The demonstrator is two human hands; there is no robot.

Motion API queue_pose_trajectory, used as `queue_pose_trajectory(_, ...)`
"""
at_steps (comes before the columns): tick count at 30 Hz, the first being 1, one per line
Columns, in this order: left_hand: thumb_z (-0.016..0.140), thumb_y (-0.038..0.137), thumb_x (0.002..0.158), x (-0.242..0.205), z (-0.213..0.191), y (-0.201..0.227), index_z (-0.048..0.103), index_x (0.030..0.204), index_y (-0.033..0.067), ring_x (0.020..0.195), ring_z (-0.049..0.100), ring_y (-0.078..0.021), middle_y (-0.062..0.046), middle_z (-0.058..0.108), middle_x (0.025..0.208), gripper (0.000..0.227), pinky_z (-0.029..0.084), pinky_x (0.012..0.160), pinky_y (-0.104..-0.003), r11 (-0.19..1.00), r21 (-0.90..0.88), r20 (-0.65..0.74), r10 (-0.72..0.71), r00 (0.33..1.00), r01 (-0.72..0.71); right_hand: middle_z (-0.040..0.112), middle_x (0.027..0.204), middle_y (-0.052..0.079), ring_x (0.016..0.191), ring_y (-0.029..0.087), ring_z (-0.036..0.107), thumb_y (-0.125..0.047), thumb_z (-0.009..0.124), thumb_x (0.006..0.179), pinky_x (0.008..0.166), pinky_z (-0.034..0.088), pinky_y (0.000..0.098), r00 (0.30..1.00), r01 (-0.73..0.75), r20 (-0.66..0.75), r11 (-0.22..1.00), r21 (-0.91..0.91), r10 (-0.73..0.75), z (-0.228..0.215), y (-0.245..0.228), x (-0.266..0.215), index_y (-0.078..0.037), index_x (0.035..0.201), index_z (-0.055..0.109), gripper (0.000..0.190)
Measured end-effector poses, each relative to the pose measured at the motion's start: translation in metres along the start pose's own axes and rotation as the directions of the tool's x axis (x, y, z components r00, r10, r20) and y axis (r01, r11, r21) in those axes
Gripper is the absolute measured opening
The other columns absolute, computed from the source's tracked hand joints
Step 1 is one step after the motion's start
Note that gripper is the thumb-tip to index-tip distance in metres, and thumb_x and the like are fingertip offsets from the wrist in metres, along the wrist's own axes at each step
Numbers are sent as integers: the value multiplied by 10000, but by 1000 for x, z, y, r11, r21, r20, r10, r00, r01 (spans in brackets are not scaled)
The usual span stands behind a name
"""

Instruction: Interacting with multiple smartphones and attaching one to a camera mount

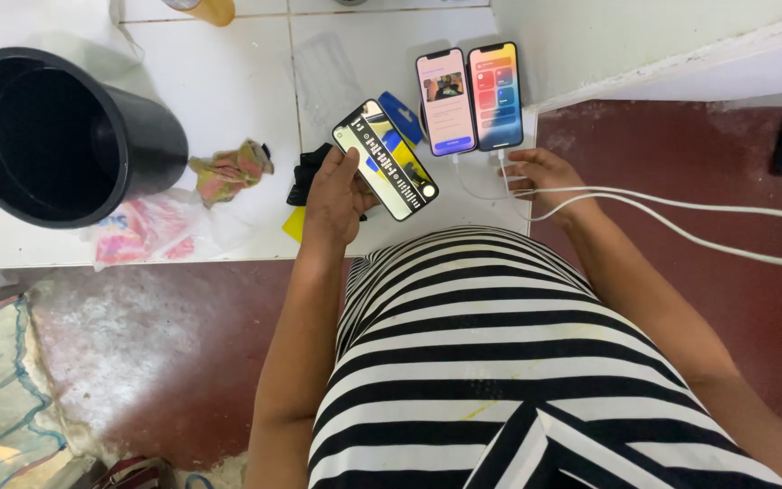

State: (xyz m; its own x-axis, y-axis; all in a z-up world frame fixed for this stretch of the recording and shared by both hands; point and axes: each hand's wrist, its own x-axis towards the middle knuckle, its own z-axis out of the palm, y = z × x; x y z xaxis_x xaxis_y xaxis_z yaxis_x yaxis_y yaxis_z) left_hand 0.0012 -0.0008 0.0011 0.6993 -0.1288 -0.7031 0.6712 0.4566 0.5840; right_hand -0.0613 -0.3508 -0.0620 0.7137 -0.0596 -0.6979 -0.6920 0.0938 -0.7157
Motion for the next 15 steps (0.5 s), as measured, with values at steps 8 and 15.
queue_pose_trajectory(8,567,276,1048,7,-2,-1,595,1263,125,774,758,-283,-134,736,974,264,683,638,-425,1000,19,-4,-10,1000,10,750,1026,77,812,151,753,-183,672,974,680,606,230,1000,-18,15,999,-35,18,16,-12,3,-114,1162,666,200)
queue_pose_trajectory(15,603,302,1034,6,9,5,609,1224,140,773,728,-265,-103,720,955,249,670,643,-400,999,38,27,-24,999,23,747,971,58,796,152,745,-237,696,999,689,595,231,1000,-25,-4,999,-44,25,27,-17,5,-124,1024,685,116)
